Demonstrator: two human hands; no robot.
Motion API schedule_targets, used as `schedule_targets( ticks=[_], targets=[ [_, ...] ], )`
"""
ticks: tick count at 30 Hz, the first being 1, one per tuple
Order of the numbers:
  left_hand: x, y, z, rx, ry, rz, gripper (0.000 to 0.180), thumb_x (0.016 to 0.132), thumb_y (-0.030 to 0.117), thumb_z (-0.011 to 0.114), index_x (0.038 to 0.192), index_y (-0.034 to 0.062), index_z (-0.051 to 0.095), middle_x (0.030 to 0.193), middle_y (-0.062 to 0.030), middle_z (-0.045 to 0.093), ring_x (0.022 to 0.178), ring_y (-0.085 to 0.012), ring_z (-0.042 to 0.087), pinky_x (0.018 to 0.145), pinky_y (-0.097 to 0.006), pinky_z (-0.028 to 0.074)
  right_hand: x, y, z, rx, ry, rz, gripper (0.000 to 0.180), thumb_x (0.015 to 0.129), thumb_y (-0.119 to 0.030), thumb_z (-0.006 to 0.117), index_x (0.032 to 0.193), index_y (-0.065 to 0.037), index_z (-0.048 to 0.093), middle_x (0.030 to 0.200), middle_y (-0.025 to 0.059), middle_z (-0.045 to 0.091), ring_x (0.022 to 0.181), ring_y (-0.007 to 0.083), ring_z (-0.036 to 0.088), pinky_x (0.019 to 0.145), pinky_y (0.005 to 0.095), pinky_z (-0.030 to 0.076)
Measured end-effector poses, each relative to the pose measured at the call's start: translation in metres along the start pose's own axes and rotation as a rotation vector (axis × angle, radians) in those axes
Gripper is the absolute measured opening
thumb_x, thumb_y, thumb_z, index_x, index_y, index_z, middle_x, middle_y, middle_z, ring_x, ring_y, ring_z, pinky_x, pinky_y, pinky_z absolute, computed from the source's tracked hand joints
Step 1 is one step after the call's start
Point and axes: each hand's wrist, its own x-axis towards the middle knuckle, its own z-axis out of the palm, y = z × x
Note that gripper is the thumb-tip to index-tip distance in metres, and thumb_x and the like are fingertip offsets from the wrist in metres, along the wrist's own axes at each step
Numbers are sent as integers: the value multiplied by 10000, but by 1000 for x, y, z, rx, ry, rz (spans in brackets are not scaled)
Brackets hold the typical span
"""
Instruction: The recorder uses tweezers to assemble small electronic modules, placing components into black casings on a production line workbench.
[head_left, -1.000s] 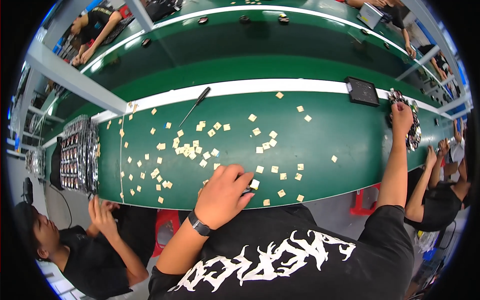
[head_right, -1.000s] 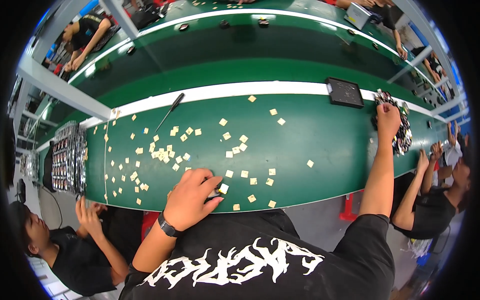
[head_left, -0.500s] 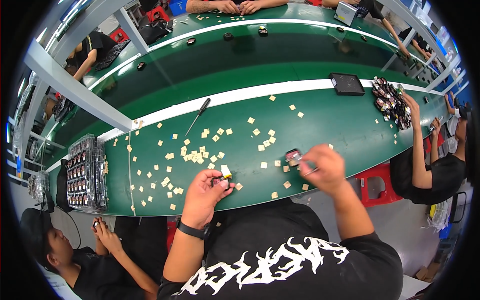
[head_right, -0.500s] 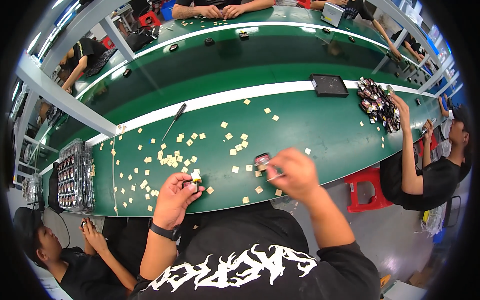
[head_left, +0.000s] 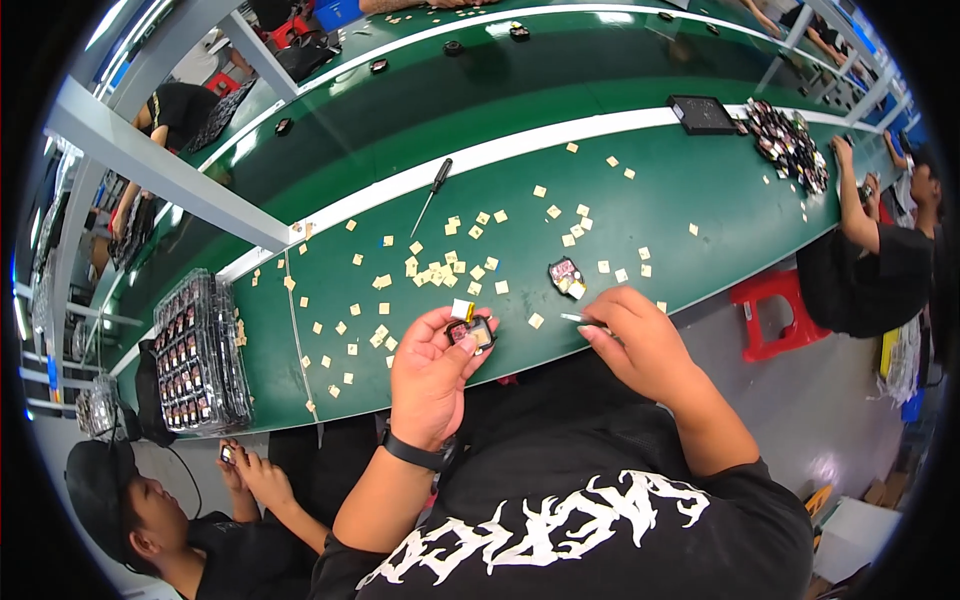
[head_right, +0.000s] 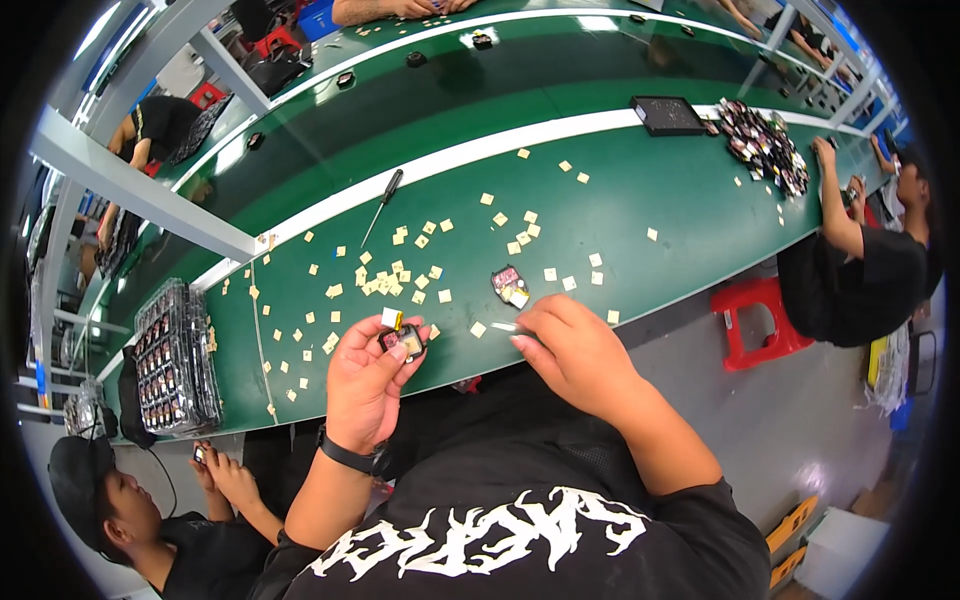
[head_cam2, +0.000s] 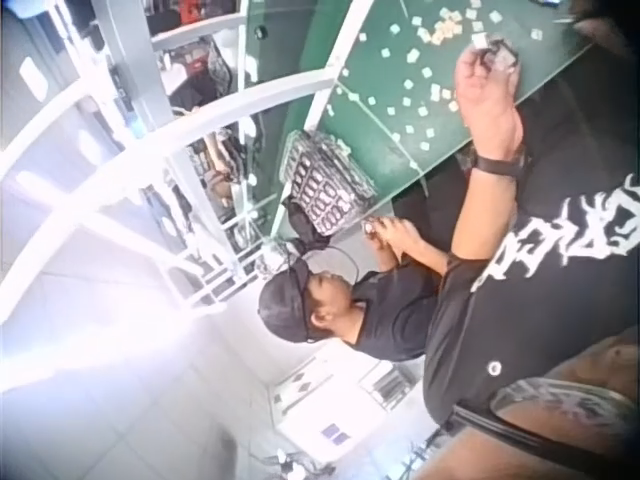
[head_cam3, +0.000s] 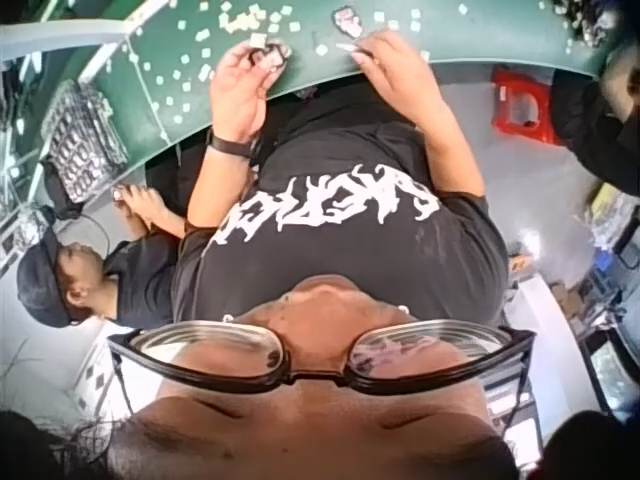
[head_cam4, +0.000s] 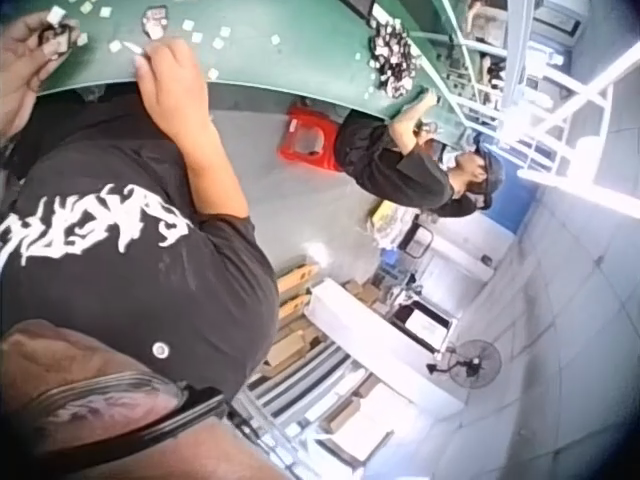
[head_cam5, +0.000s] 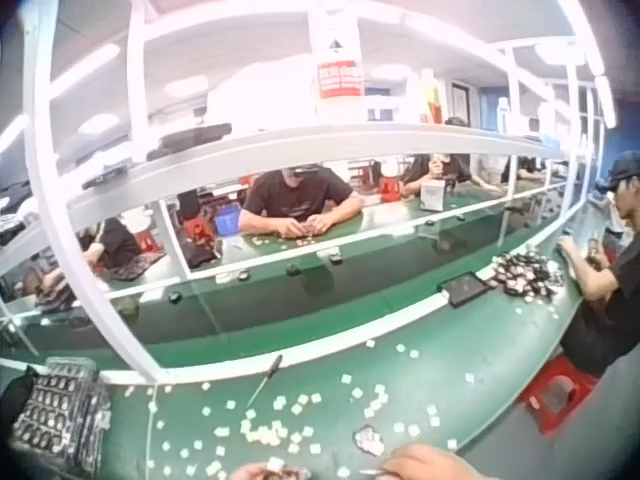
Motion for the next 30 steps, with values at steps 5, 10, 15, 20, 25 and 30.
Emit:
schedule_targets(
  ticks=[5, 10, 15, 20, 25, 30],
  targets=[
    [-8, 3, 20, 33, -61, 93, 311, 979, -56, 575, 1279, -25, 502, 1305, -221, 622, 1222, -293, 648, 1005, -376, 580, -4, -74, -4, 277, 17, 126, 93, 930, -78, 707, 995, -12, 710, 810, 113, 687, 710, 273, 662, 654, 366, 532],
    [-15, 1, 40, -49, -150, 239, 308, 992, -69, 562, 1286, -39, 476, 1363, -232, 599, 1262, -264, 612, 1035, -351, 520, 8, -98, 9, 422, 38, 419, 99, 951, -79, 702, 969, 16, 683, 792, 102, 728, 670, 163, 699, 599, 287, 539],
    [-4, -11, 46, -13, -181, 345, 274, 1006, -74, 529, 1274, -62, 473, 1359, -244, 599, 1249, -239, 611, 1070, -366, 487, 26, -84, 5, 579, 16, 634, 115, 963, -65, 696, 965, 43, 657, 782, 90, 746, 644, 68, 676, 561, 235, 533],
    [17, -21, 58, 100, -109, 418, 235, 1022, -66, 512, 1254, -37, 492, 1349, -240, 610, 1204, -215, 625, 1026, -343, 504, 45, -53, 1, 540, -73, 687, 129, 942, -76, 723, 923, 39, 668, 761, 80, 740, 642, 62, 669, 562, 241, 533],
    [32, -23, 61, 120, -7, 348, 230, 1022, -29, 539, 1246, 5, 499, 1308, -235, 630, 1254, -315, 624, 1037, -418, 535, 53, -18, 10, 486, -43, 432, 113, 915, -70, 748, 911, 22, 684, 735, 86, 718, 590, 103, 646, 526, 260, 501],
    [41, -22, 69, -24, 118, 183, 250, 1012, -38, 545, 1252, 19, 505, 1273, -210, 641, 1256, -333, 625, 1016, -429, 557, 62, 12, 7, 389, -48, 151, 88, 903, -58, 756, 896, 1, 692, 751, 110, 693, 597, 147, 631, 533, 278, 480]
  ],
)
